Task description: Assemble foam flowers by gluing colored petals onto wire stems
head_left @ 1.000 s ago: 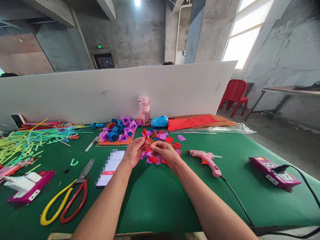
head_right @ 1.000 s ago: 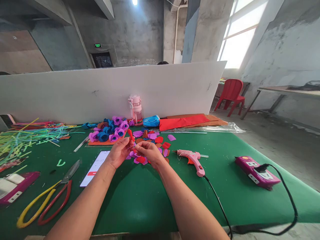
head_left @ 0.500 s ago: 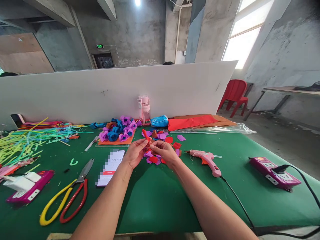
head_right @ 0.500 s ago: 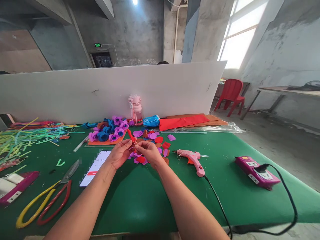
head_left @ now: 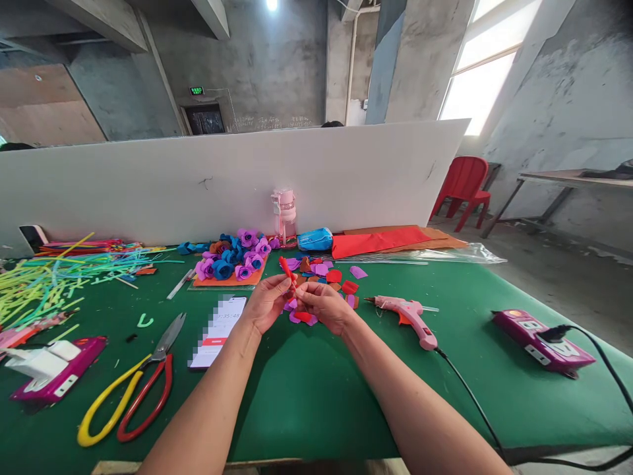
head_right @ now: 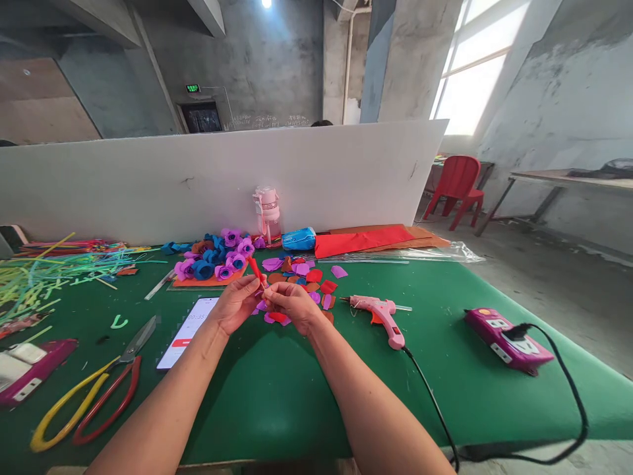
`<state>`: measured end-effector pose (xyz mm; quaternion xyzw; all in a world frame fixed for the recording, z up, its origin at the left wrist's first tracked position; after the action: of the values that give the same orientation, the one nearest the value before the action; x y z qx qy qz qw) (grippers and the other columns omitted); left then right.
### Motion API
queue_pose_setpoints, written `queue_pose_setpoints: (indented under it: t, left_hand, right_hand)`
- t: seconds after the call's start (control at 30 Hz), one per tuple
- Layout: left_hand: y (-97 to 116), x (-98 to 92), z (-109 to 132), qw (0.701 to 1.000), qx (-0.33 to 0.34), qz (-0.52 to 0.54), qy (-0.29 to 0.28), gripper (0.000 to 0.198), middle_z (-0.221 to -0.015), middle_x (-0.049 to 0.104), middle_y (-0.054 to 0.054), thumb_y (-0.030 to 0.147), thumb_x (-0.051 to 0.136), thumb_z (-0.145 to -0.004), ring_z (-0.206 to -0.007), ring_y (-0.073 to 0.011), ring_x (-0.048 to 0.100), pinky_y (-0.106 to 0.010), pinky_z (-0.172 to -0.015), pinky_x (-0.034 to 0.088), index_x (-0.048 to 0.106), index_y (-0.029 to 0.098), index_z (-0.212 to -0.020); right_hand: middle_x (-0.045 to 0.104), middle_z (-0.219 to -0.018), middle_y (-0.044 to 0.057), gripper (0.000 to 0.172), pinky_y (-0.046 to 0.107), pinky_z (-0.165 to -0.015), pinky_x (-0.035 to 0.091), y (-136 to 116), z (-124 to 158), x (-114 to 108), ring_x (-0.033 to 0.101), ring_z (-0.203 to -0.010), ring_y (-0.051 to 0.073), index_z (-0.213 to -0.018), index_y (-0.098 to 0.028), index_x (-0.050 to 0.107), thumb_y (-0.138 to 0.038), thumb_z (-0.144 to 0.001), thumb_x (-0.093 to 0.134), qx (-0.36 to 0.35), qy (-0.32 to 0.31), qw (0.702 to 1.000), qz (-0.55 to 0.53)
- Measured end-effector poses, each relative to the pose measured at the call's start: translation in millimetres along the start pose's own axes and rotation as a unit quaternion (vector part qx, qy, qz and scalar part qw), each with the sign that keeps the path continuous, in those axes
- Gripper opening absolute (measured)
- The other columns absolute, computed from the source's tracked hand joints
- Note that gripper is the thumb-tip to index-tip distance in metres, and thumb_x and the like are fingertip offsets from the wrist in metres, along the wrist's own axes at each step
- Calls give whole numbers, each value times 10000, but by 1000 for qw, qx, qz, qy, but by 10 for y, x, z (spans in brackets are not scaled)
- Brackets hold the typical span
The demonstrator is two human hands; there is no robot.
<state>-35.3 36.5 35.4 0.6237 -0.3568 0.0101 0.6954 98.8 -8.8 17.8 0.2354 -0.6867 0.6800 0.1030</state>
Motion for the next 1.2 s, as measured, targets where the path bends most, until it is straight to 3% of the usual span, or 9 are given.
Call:
queue_pose_setpoints:
  t: [0.33,0.63,0.8,0.97,1.1,1.2]
  left_hand:
    - [6,31,2,1000,2,4,8,217,-650,657,-36,192,812,-564,-631,-102,586,-236,-639,451,726,106,-744]
    - [5,67,-2,999,36,15,28,185,-632,643,-26,194,802,-568,-606,-102,574,-232,-595,440,717,116,-713]
    - [18,58,5,999,38,7,-6,249,-729,661,-34,223,775,-630,-645,-100,577,-221,-604,438,717,142,-858]
    - [25,45,20,999,30,-11,-28,205,-710,634,-31,284,741,-684,-662,-110,564,-242,-618,444,716,138,-825]
    - [29,61,34,999,29,-17,-28,161,-713,622,-31,271,756,-664,-654,-104,553,-236,-605,439,696,121,-667]
    - [25,61,33,999,25,-11,-18,154,-698,620,-30,251,774,-637,-636,-99,549,-231,-596,438,701,120,-671]
  right_hand:
    - [569,-619,-23,336,233,-609,425,-7,2,10,527,-576,74,-665,-147,596,-422,-616,783,-11,13,1000,22]
    - [568,-605,-26,359,234,-590,403,-46,-9,77,497,-577,85,-680,-166,587,-477,-614,753,-85,64,988,112]
    - [580,-637,-20,348,245,-599,415,-79,-8,104,520,-612,106,-686,-188,592,-504,-633,726,-127,81,980,129]
    - [577,-628,-20,355,245,-607,412,-72,3,82,517,-590,93,-686,-174,596,-496,-634,735,-96,67,987,112]
    - [568,-617,-29,344,239,-636,419,-36,5,52,523,-589,79,-682,-167,581,-451,-624,766,-54,36,997,48]
    - [564,-619,-26,334,243,-640,421,-16,7,46,518,-588,76,-679,-158,585,-434,-633,769,-22,1,1000,13]
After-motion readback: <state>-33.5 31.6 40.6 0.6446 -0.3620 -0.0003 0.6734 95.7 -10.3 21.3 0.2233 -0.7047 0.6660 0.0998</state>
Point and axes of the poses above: each hand's wrist, its own z-axis away from the middle knuckle, its own x-axis out of the palm, y = z × x, the point moved 1 cm from there along -z, towards the middle knuckle
